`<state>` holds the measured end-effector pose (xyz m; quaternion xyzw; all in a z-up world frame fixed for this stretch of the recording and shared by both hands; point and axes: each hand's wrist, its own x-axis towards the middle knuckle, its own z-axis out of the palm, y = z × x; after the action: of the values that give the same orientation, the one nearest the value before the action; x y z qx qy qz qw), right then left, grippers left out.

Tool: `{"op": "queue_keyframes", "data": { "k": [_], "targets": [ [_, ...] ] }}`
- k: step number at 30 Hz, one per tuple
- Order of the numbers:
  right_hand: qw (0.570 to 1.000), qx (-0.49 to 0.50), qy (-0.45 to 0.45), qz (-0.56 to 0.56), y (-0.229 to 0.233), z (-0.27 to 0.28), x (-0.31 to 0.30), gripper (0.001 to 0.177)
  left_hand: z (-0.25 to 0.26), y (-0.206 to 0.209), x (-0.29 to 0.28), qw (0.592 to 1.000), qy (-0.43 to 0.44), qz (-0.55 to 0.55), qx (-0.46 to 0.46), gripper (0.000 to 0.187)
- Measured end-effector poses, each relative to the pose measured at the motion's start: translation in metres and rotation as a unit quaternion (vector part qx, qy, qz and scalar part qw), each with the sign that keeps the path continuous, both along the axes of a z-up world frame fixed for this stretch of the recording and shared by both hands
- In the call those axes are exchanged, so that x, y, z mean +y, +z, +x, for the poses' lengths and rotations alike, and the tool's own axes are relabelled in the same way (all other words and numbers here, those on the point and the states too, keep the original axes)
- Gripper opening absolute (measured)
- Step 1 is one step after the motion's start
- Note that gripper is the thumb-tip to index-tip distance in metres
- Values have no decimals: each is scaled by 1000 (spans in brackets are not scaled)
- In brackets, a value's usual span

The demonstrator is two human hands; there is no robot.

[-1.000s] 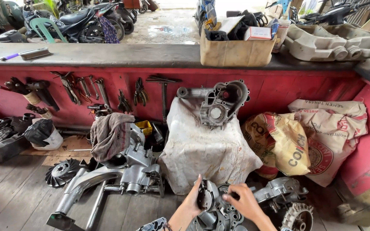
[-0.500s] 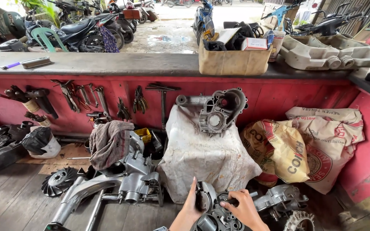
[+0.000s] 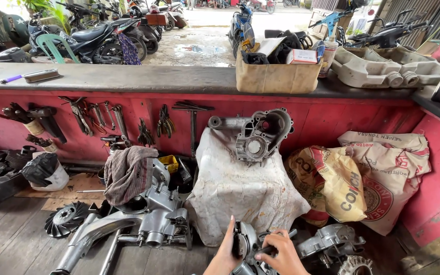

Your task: The person sits cross-legged on the floor and assembles a motorcycle engine casing. They hold the casing with one hand and use a small tool to manipulate internal components, occasionally rotating the casing to access different areas.

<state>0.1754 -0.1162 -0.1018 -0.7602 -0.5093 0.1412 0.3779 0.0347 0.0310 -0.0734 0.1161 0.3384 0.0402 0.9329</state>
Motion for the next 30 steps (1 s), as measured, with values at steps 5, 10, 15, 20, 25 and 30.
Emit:
{"op": "queue_keyframes", "data": {
  "k": [5, 10, 15, 20, 25, 30],
  "targets": [
    [996, -49, -71, 22, -18, 19, -2, 56, 0, -12, 3, 999, -14, 0, -34, 85],
    [996, -48, 17, 77, -28, 23, -4, 57, 7, -34, 9, 999, 40, 33, 2, 41],
    [996, -44, -68, 33, -26, 30, -5, 60, 4, -31, 4, 999, -22, 49, -1, 48],
    [997, -1, -79, 16, 1, 24, -4, 52, 2, -19, -3, 997, 2, 78, -5, 34],
    [999, 6, -44, 29, 2, 14, -7, 48, -9, 20, -10, 997, -47, 52, 34, 54],
    [994, -23, -109, 4, -11, 28, -3, 58, -7, 13, -8, 998, -33, 33, 43, 68]
  ]
}}
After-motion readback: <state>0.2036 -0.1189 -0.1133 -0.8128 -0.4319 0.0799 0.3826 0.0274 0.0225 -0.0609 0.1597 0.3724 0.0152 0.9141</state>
